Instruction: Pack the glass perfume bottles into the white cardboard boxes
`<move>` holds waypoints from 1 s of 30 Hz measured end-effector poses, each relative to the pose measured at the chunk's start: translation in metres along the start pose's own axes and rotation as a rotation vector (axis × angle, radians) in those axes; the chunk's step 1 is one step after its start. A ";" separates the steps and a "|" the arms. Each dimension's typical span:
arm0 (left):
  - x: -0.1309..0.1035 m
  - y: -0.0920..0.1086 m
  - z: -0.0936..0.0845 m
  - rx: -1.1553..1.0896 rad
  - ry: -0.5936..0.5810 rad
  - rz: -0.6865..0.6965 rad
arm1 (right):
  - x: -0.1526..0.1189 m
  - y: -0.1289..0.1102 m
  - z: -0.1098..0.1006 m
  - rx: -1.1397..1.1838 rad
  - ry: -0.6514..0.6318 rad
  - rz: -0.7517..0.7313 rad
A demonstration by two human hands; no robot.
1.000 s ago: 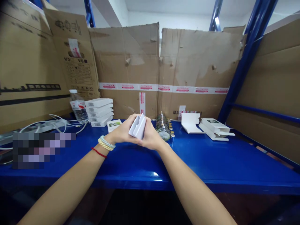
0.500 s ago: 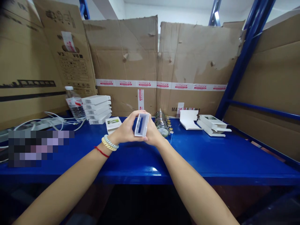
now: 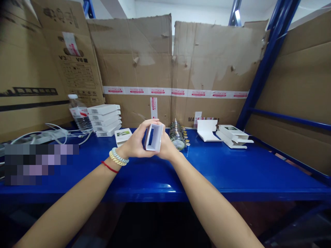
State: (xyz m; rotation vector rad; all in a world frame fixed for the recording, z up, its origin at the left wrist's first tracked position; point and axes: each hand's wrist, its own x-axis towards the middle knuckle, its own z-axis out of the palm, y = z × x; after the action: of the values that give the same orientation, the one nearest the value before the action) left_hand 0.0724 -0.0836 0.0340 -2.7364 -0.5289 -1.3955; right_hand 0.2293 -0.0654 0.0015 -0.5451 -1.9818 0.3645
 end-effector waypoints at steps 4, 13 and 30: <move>0.001 -0.001 0.001 -0.023 0.016 0.019 | 0.002 -0.001 -0.001 -0.024 0.010 -0.022; 0.000 -0.006 0.003 -0.015 0.080 0.019 | 0.003 0.002 -0.002 -0.080 0.073 -0.076; -0.001 -0.008 0.003 0.027 0.046 0.054 | 0.004 0.010 -0.003 -0.053 0.053 -0.179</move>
State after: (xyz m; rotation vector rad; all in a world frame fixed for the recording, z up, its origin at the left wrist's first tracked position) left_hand 0.0718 -0.0762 0.0307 -2.6696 -0.4652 -1.4242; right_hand 0.2323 -0.0550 0.0013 -0.4020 -1.9756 0.1852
